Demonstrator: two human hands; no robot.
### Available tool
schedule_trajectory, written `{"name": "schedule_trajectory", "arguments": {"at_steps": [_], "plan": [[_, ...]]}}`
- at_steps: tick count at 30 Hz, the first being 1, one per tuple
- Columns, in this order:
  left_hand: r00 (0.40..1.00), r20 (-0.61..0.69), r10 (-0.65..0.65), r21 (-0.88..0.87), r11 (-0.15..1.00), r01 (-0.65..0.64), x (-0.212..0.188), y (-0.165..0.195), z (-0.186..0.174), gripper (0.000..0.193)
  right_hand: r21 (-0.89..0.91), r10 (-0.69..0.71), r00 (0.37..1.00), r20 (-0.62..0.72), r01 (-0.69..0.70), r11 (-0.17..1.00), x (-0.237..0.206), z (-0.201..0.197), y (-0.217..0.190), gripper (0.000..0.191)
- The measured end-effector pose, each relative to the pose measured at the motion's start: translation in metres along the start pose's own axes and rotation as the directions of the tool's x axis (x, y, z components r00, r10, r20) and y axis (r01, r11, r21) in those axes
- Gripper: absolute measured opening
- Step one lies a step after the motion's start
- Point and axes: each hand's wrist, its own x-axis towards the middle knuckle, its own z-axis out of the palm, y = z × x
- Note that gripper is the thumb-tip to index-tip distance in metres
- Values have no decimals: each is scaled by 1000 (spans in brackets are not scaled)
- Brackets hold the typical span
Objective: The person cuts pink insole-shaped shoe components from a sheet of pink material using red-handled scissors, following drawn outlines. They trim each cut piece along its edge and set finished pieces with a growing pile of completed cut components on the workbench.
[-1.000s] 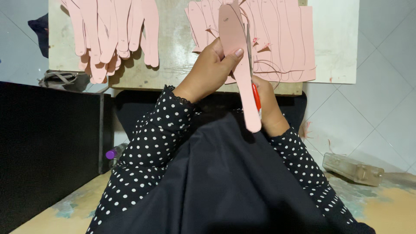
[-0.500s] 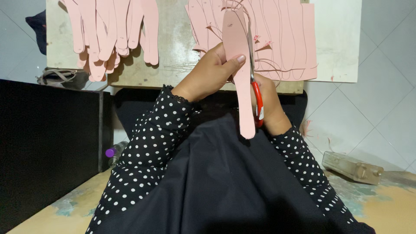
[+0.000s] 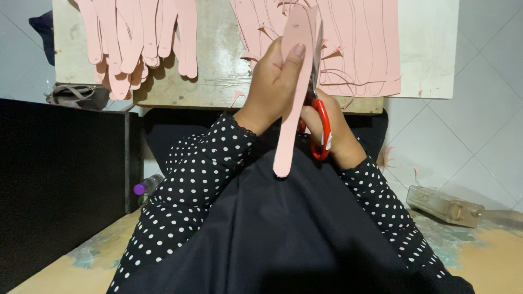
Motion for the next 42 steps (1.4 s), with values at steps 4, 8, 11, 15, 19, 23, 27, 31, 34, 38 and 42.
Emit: {"name": "schedule_trajectory", "arguments": {"at_steps": [4, 8, 11, 15, 19, 23, 27, 31, 34, 38, 42], "plan": [[1000, -1, -1, -1, 1000, 1, -2, -1, 3, 33, 53, 22, 999, 35, -24, 998, 0, -1, -5, 25], [999, 8, -39, -33, 999, 39, -2, -8, 4, 33, -88, -46, 999, 8, 47, 995, 1, 0, -5, 25], [999, 14, -33, -43, 998, 34, -1, -11, 6, 34, -176, -46, 998, -34, 39, 984, 2, 1, -2, 24], [998, -16, -66, -9, 998, 66, -2, -13, 10, 34, -271, -110, 993, -48, 93, 958, 3, 3, 4, 23], [1000, -25, -19, -14, 1000, 18, -2, -14, 11, 34, -190, -63, 990, -128, 38, 981, 3, 8, 11, 21], [1000, -19, -3, 24, 1000, 4, -1, -15, 9, 33, -173, -44, 989, -144, 18, 985, 2, 7, 16, 20], [994, 47, -101, 17, 995, 100, -4, -14, 10, 32, -123, 56, 984, -166, -77, 989, 7, 5, 17, 20], [993, 96, -63, -14, 998, 65, -6, -12, 9, 32, -109, -60, 991, -122, 47, 993, 5, -2, 11, 20], [993, 105, -53, -20, 998, 56, -5, -11, 7, 32, -22, 135, 983, -125, -139, 990, 3, -2, 10, 20], [992, 109, -60, -10, 998, 62, -6, -10, 7, 32, -117, -114, 984, -140, 97, 988, 3, 0, 12, 20], [991, 109, -83, -24, 996, 87, -6, -10, 6, 32, 23, 29, 989, -142, -26, 999, 2, 2, 13, 22]]}}
